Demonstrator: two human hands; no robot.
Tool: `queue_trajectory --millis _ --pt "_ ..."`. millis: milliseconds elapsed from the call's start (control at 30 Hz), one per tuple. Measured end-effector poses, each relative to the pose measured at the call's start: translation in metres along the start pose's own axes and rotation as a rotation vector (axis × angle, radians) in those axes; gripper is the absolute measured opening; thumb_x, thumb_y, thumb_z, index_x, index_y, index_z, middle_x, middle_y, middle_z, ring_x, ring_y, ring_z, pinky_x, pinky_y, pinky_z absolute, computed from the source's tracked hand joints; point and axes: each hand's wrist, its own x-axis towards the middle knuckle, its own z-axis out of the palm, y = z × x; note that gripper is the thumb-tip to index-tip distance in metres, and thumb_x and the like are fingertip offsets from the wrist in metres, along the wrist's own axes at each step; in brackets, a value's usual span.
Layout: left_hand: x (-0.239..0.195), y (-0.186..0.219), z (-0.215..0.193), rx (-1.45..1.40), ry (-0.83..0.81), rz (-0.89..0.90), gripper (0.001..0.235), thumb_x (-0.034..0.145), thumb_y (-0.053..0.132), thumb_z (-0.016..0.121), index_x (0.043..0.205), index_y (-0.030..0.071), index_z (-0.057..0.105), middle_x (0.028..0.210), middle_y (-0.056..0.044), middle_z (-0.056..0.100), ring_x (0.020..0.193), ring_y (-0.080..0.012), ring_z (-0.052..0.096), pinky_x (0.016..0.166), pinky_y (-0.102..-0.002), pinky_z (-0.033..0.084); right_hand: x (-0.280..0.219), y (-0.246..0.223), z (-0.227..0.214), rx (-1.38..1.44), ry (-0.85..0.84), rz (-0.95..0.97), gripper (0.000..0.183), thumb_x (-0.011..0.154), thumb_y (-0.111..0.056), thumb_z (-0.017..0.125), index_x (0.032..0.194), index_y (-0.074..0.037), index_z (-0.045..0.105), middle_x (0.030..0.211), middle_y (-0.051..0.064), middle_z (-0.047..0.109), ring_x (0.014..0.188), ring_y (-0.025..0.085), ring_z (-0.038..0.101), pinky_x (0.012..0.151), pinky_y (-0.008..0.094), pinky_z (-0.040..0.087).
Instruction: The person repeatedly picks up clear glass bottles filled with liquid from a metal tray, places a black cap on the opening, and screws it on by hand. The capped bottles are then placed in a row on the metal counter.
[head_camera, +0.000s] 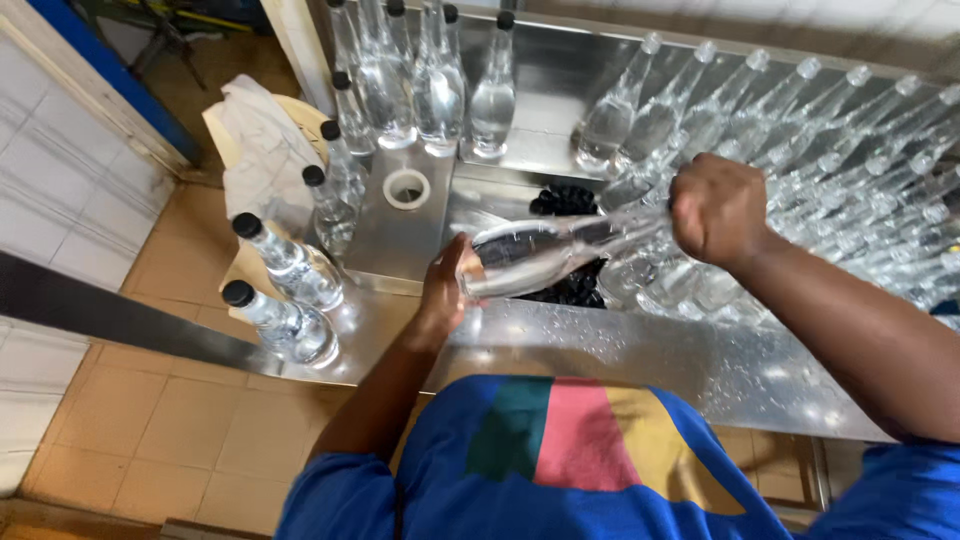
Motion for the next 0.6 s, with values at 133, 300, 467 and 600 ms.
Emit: queue_trajectory --millis 133,300,467,600 --pt "-0.007 0.009 -0.01 0.106 0.021 0.78 0.033 0.109 0.023 0.075 0.14 0.014 0.066 0.091 -0.006 0.07 0.06 -0.0109 0.067 0.046 -0.027 0.058 -0.006 0.002 0.033 0.507 -0.202 0.809 0.072 0.13 -0.029 0.032 0.073 0.007 0.058 0.064 0.032 0.057 0.069 0.033 0.051 0.07 0.05 0.039" --pt "0.003 0.022 -0.023 0.788 -0.147 2.257 0.059 0.077 0.044 0.098 0.118 0.012 0.071 0.143 -0.007 0.061 0.123 -0.0453 0.067 0.1 -0.075 0.063 0.032 0.026 0.038 0.251 -1.009 0.803 0.054 0.091 -0.018 0.07 0.143 -0.004 0.067 0.055 0.02 0.073 0.066 0.049 0.08 0.077 0.057 0.059" --pt "0.029 0.041 -0.022 0.674 0.172 1.534 0.102 0.084 0.044 0.104 0.155 0.011 0.039 0.135 -0.011 0.051 0.118 -0.0272 0.059 0.099 -0.039 0.059 0.234 -0.06 0.003 0.526 -0.603 0.941 0.053 0.129 -0.054 0.042 0.11 -0.014 0.07 0.073 0.005 0.065 0.058 0.02 0.06 0.066 0.044 0.05" --pt "0.05 0.085 0.003 0.476 0.432 0.854 0.099 0.085 0.03 0.095 0.165 0.011 0.04 0.163 -0.019 0.05 0.153 -0.0378 0.053 0.121 -0.048 0.052 0.311 -0.114 0.074 0.43 -0.421 0.56 0.035 0.125 -0.046 0.067 0.116 -0.012 0.067 0.079 0.005 0.063 0.062 0.023 0.056 0.058 0.046 0.044"
